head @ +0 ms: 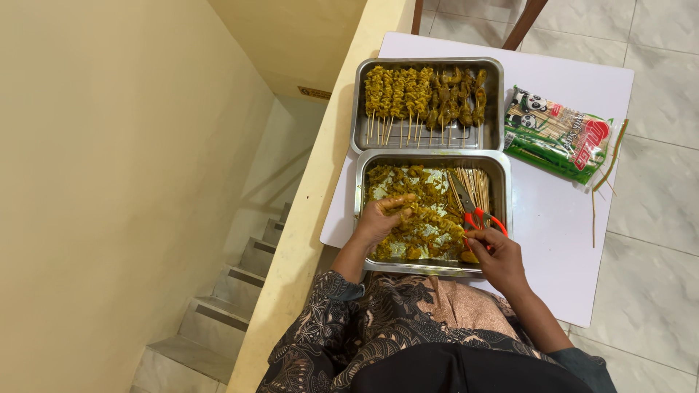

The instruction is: The person repeatedly scoops seasoned ground meat from a metal tray and presses it onto wooden skewers using their hands. Completed skewers are placed into a second metal tray. The person uses red-handled scissors to trim or adjust skewers as needed.

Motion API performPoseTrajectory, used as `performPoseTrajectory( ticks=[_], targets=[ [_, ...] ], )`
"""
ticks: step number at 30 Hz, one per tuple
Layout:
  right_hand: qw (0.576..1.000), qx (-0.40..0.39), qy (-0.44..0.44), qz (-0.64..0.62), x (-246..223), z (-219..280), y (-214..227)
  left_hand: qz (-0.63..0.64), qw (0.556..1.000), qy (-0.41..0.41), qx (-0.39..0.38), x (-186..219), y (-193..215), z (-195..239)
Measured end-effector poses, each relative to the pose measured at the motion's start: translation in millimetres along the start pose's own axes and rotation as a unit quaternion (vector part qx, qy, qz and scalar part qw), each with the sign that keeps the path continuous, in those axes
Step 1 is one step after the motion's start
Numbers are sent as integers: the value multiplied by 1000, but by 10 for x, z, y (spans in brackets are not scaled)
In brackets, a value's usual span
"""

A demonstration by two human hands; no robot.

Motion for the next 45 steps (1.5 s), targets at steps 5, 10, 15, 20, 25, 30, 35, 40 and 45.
performPoseTrajectory(
  ticks=[5, 10, 15, 20, 25, 30, 35, 40, 45],
  targets=[
    [999, 5, -7, 52, -139, -13, 30, 39, 999, 25, 14, 59, 59, 63],
    [995, 10, 15, 98, -301, -6, 55, 9, 999, -2, 40, 40, 101, 64],
    [990, 20, 76, 117, -474, 23, 72, -25, 998, -23, 59, 36, 120, 75],
    [990, 23, 51, 130, -517, 52, 60, 41, 998, -16, 53, -28, 90, 41],
    [988, 33, 107, 108, -602, 93, 39, 158, 986, 39, 46, -238, 46, 7],
    [987, 46, 100, 117, -601, 114, 60, 154, 985, 55, 63, -247, 46, 12],
    [988, 41, 101, 109, -606, 126, 85, 172, 983, 53, 30, -122, -10, 81],
    [989, 39, 98, 100, -594, 138, 104, 195, 978, 65, 25, -98, -68, 96],
    [992, 40, 91, 73, -571, 167, 115, 224, 971, 84, 13, -65, -109, 129]
  ],
)
Point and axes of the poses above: each hand's wrist, its own z-axis away from the middle knuckle, its own y-axis out of the back of the hand, x = y × z, the point moved 6 cm from there along -z, towards the middle knuckle, and after that the axes turned 8 degrees about -z, right-handed, at the moved point
